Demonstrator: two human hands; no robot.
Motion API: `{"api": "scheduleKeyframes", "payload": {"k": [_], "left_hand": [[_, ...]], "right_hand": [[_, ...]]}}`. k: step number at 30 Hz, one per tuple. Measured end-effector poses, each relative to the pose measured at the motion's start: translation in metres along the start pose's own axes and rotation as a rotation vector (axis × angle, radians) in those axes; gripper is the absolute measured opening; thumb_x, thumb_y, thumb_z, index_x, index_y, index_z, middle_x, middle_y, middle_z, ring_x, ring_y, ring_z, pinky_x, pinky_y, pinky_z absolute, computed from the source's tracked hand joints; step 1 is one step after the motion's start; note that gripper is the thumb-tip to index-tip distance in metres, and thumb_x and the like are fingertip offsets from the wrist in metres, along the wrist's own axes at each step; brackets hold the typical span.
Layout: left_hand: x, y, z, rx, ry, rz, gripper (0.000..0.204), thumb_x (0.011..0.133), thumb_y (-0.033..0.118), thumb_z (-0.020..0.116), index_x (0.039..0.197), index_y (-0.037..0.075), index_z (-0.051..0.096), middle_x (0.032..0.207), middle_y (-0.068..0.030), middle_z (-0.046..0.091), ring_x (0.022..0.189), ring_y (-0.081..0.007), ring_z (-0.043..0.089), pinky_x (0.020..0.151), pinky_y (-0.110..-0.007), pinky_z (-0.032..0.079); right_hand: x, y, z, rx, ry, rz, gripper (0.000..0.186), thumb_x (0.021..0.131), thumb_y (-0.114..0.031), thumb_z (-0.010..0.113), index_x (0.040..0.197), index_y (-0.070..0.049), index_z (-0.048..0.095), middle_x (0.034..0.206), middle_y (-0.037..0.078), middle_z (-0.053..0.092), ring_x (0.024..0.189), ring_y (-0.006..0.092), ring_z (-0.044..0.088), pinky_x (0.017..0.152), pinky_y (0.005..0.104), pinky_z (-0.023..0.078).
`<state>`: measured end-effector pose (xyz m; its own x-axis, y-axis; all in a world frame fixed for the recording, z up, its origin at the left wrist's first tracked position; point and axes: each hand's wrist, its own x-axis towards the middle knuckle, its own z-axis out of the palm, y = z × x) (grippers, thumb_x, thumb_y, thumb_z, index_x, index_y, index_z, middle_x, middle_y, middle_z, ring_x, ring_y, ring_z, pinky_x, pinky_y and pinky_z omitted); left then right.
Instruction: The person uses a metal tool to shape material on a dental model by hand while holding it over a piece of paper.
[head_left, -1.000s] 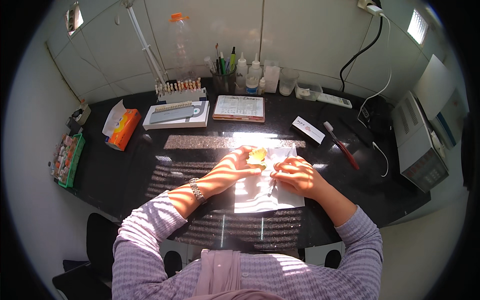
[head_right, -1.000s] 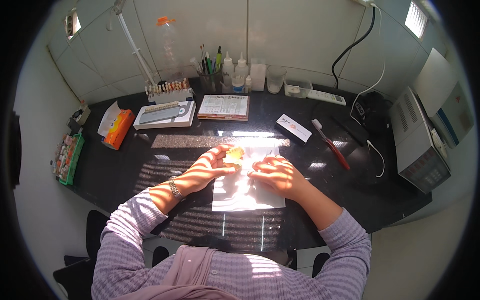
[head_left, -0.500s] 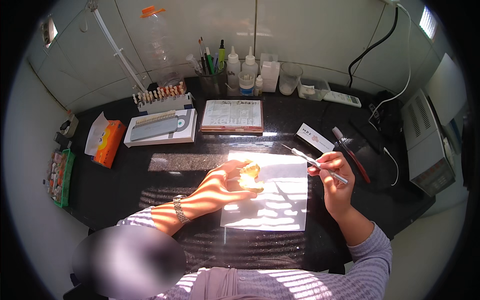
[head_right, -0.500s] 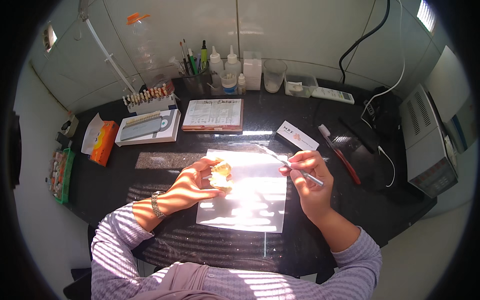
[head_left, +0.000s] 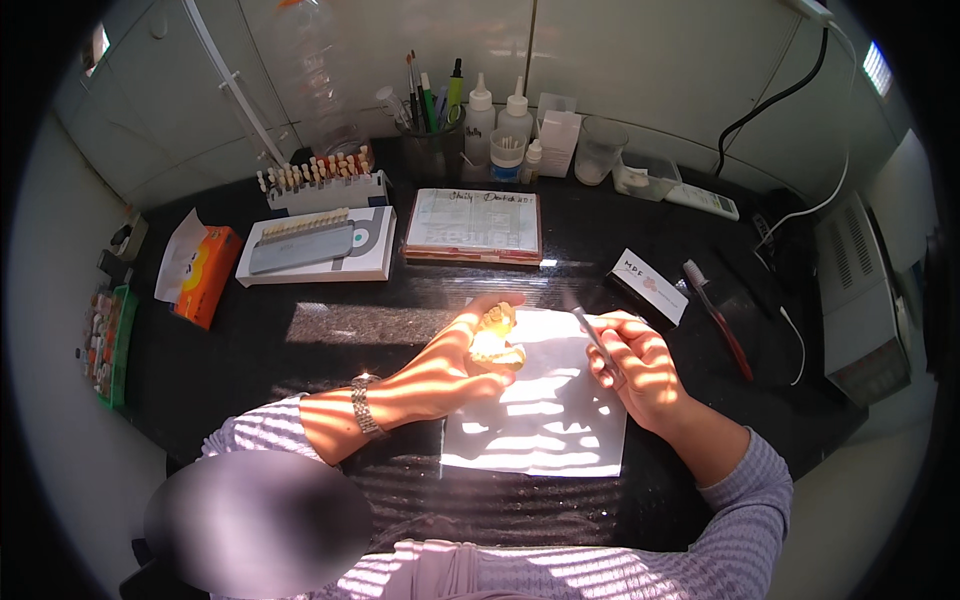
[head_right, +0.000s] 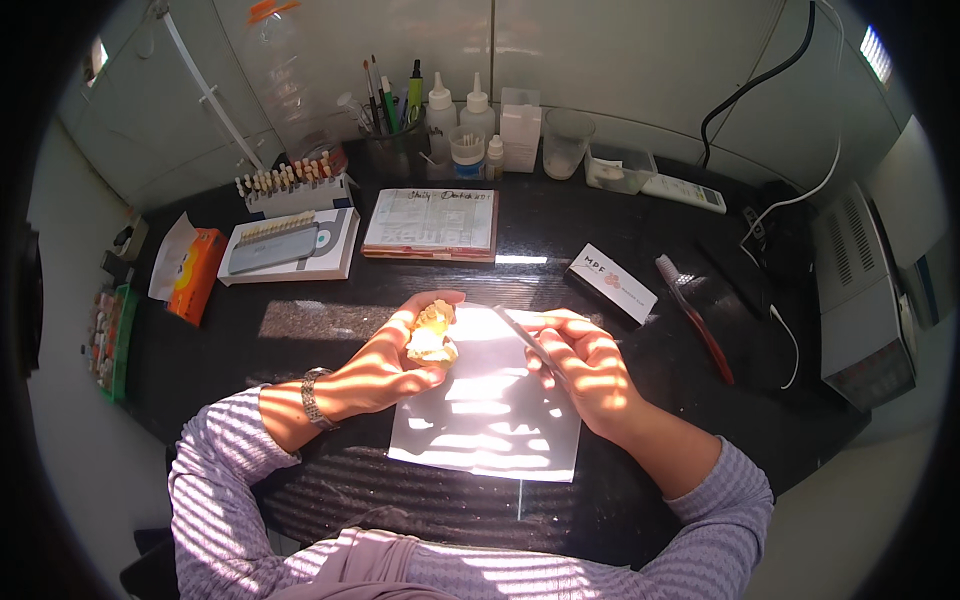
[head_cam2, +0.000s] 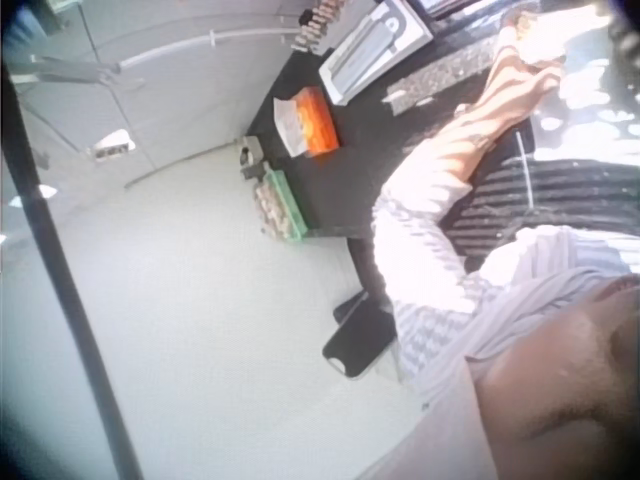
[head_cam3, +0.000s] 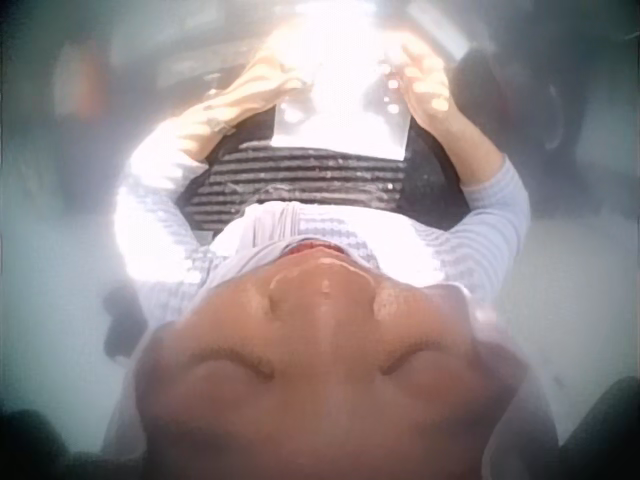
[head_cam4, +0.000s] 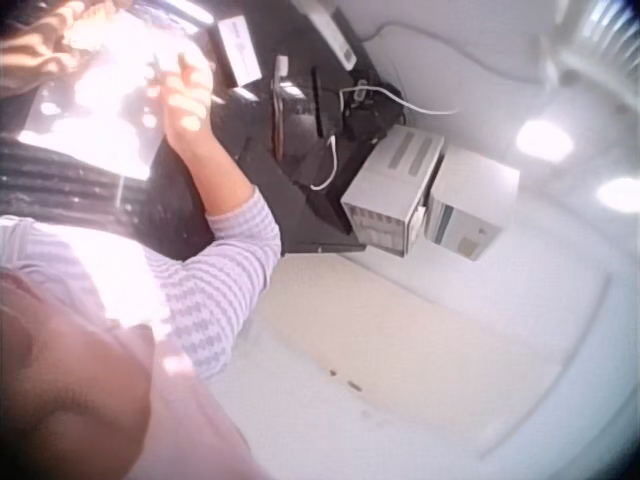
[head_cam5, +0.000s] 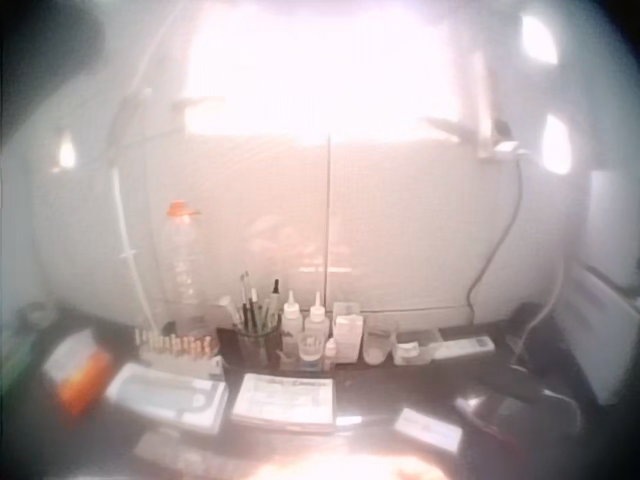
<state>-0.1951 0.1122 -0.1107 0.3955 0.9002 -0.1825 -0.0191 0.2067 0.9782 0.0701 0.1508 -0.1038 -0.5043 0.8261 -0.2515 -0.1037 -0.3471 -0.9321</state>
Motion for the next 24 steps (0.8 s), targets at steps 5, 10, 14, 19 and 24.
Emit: {"api": "scheduleKeyframes", "payload": {"k": [5,10,14,19,24], "left_hand": [[0.002,-0.001,0.005,0.197,0.028,0.029,0.092,0.074,0.013,0.088,0.146,0.005,0.033,0.123,-0.0072,0.050,0.112,-0.0142,0.053,0.099,-0.027,0.045],[0.001,0.003,0.006,0.241,-0.045,0.101,0.079,0.072,0.010,0.089,0.139,0.003,0.046,0.132,-0.0097,0.050,0.119,-0.0158,0.053,0.105,-0.030,0.046],[0.000,-0.001,0.006,0.271,-0.050,0.151,0.073,0.070,0.006,0.090,0.133,0.001,0.053,0.137,-0.0101,0.050,0.121,-0.0169,0.053,0.107,-0.032,0.046],[0.000,-0.002,0.008,0.233,-0.030,0.179,0.071,0.068,0.000,0.090,0.130,0.000,0.055,0.138,-0.0107,0.050,0.123,-0.0178,0.053,0.107,-0.033,0.047],[-0.001,-0.009,0.010,0.270,0.050,0.212,0.075,0.067,0.033,0.090,0.125,-0.004,0.059,0.129,-0.0155,0.059,0.115,-0.0238,0.058,0.099,-0.036,0.046]], "right_hand": [[-0.001,0.013,-0.014,0.093,-0.078,-0.164,0.017,0.106,-0.009,0.044,0.116,-0.004,0.056,0.078,-0.001,0.050,0.067,0.0054,0.042,0.061,0.0233,0.038],[-0.007,0.007,-0.006,-0.670,-0.042,-0.406,0.011,0.099,-0.006,0.056,0.107,0.000,0.062,0.084,0.006,0.062,0.067,0.0141,0.055,0.063,0.0283,0.047],[-0.005,0.003,0.001,-1.028,-0.052,-0.762,0.013,0.088,-0.001,0.068,0.101,-0.001,0.066,0.091,0.013,0.070,0.074,0.0257,0.069,0.067,0.0339,0.056],[-0.005,0.008,0.001,-1.256,-0.067,-0.875,0.021,0.084,-0.006,0.073,0.103,-0.002,0.067,0.087,0.009,0.071,0.070,0.0224,0.070,0.063,0.0334,0.058],[-0.003,0.016,0.004,-1.269,-0.025,-0.918,0.022,0.083,-0.009,0.073,0.104,-0.002,0.067,0.083,0.010,0.068,0.067,0.0243,0.068,0.059,0.0340,0.056]]}}
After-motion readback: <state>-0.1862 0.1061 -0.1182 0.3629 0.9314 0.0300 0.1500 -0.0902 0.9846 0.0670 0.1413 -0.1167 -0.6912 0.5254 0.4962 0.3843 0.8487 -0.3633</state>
